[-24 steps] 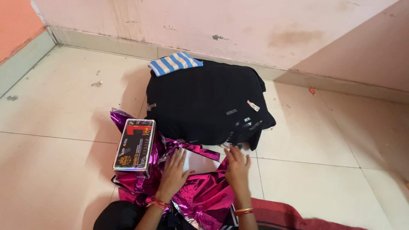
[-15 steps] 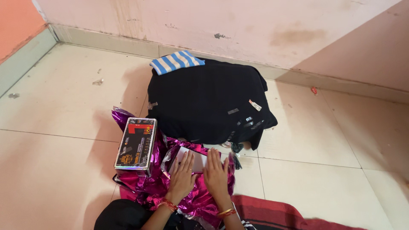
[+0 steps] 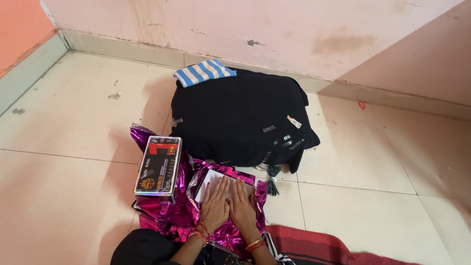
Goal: The person sits on the floor and wraps a small rectangular box with shiny pink wrapping paper. They smooth the paper, fold the edges, and secure the package with tape.
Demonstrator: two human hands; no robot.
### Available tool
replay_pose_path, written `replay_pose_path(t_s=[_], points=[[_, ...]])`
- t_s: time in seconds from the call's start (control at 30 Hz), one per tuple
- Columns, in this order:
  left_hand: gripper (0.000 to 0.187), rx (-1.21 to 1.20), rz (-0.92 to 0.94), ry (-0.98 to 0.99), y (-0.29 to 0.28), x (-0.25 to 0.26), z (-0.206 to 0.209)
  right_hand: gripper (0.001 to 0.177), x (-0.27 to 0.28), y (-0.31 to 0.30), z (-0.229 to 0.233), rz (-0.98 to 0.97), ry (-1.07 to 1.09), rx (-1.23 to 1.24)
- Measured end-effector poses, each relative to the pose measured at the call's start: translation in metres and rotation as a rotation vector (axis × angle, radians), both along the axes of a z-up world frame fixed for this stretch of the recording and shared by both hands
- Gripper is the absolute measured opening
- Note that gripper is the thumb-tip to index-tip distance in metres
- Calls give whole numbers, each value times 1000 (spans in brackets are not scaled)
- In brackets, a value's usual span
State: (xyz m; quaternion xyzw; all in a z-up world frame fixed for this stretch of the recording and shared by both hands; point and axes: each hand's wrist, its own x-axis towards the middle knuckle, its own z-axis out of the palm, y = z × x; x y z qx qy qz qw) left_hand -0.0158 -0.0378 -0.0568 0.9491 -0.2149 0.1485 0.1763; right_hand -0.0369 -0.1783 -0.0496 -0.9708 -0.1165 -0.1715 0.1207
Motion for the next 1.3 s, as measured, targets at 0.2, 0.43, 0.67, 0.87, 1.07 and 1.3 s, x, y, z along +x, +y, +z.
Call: replay_pose_path(t_s=[0.2,0.43,0.67,0.87,1.07,1.3], points=[[76,-15,42,-51,-5,2,-8,62,3,-2,-8,-2,40,42],[75,-20,51,43,-3,4,-14,66,7,-3,-10,-33,86,38],[76,-48,59,-10,-1,5,-13,65,7,-1,-8,-22,33,23],[76,-21,53,32,-2,4,-12,65,6,-1,-9,-31,13,16],[76,-28,55,39,-2,6,-14,64,7,-2,-10,-26,5,14],[76,-30,59,23,-2,5,-15,66,7,-2,-15,-30,22,24]])
